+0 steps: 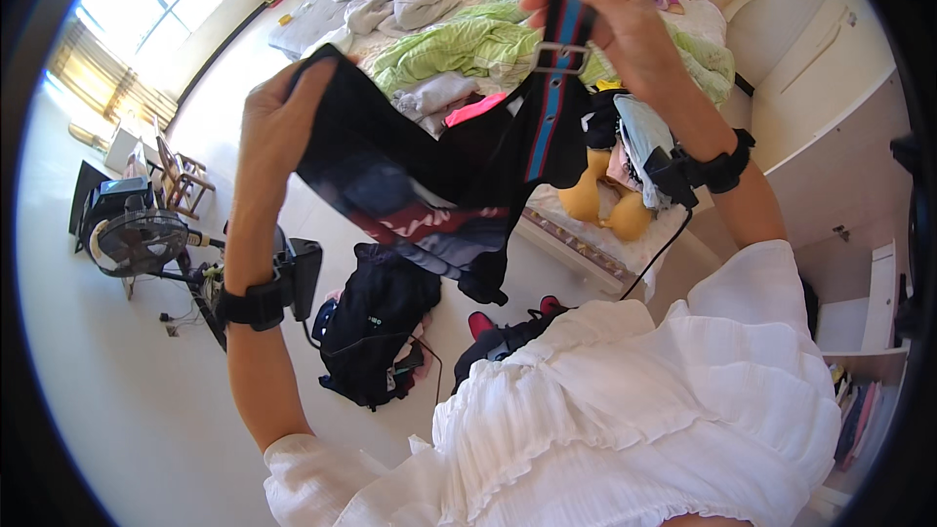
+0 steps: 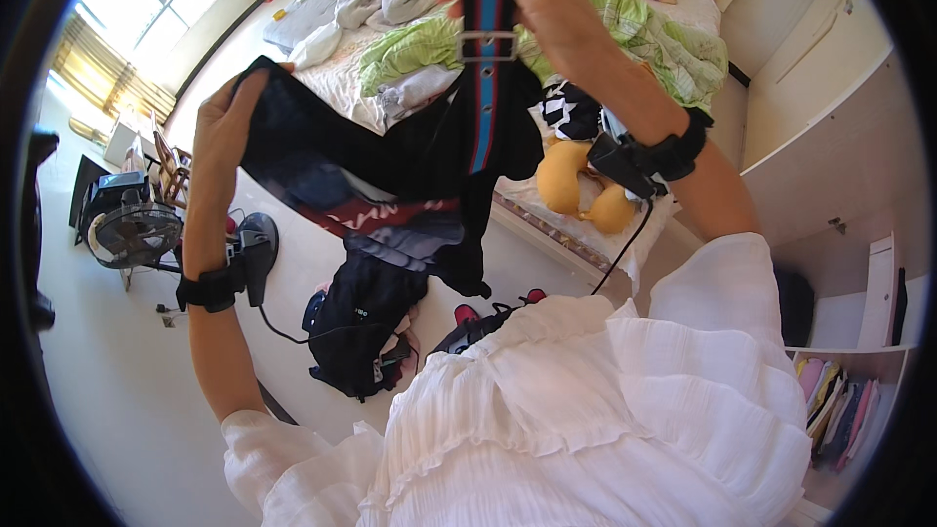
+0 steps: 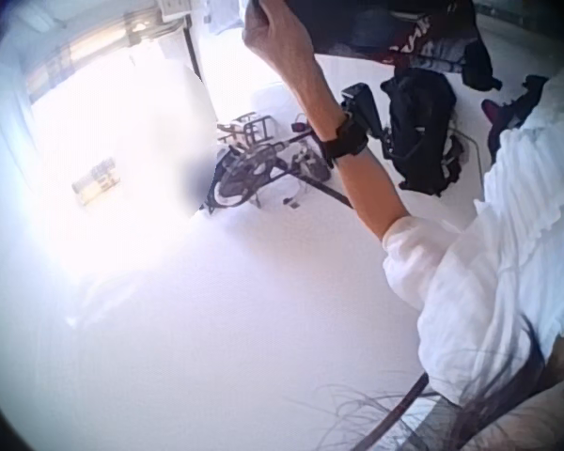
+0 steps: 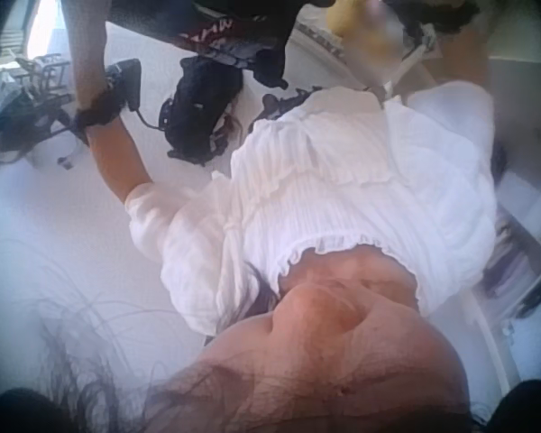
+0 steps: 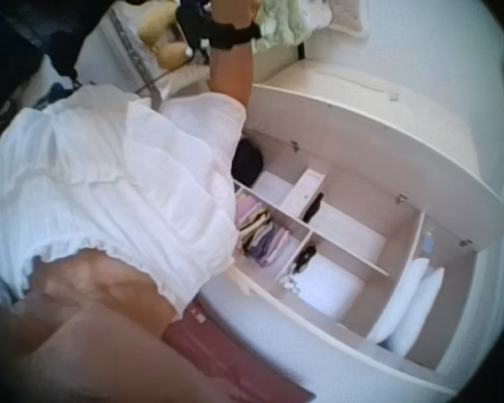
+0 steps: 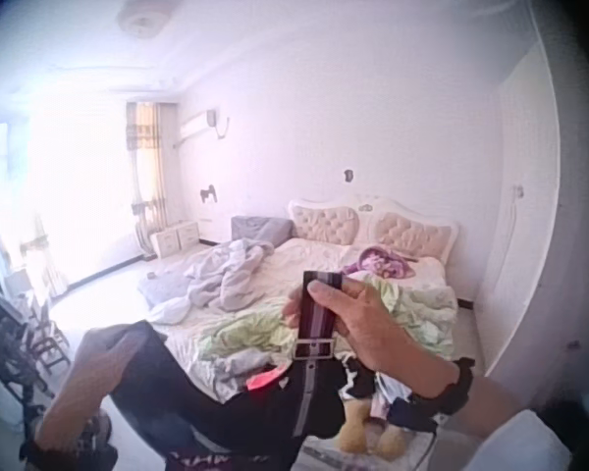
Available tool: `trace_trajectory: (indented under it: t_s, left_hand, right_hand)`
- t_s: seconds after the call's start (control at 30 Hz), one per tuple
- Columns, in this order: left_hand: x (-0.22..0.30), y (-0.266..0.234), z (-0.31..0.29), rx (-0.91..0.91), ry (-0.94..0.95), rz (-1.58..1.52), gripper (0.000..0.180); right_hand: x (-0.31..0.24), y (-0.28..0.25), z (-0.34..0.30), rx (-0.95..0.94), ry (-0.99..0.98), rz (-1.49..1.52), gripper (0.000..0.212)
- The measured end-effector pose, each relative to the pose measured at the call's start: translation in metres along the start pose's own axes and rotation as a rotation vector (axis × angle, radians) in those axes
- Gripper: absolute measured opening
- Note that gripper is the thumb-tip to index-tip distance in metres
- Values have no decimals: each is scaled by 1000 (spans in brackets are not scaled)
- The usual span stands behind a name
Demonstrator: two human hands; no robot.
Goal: The person folds various garments on a bed, including a striped shirt, black pants, a pink top, and a blue shirt. The person places folded items into a nearby wardrobe.
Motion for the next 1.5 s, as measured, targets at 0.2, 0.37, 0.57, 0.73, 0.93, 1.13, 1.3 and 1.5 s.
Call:
trace_trajectory:
  t_s: [0.2,0.37,0.57,0.73,0.93,1.13,1.3,1.5]
  left_hand:
    - [-18,-124,-32,358,30,512,32]
    - [-7,-132,-43,370,68,728,31]
    - [23,-128,-56,486,157,816,24]
    - [24,-135,-59,554,160,733,21]
    - [20,-139,-55,606,143,680,25]
    - [20,-139,-44,631,93,638,29]
    - [54,-142,-56,802,268,363,41]
    - [72,-98,-89,726,472,579,50]
  right_hand:
    - [2,-63,-2,215,-97,-6,37]
    - [10,-51,2,110,-4,-67,39]
    - [-27,-32,-4,13,-145,-163,36]
    - [-42,-20,-9,-136,-97,-204,38]
    - [-40,-33,-12,-73,-9,-278,39]
    - [-34,-71,-12,53,-39,-312,35]
    - [-95,-94,-15,138,-192,-283,40]
    - [7,-7,-41,-20,49,-362,41]
Point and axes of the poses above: each hand's wrist, its own z-axis towards the middle knuckle, its own y-axis out of the palm, x = y × z, the point moved 8 cm from there along z, towards the middle knuckle, and after that the axes turned 8 degrees about -x, right-handed, at the moved point
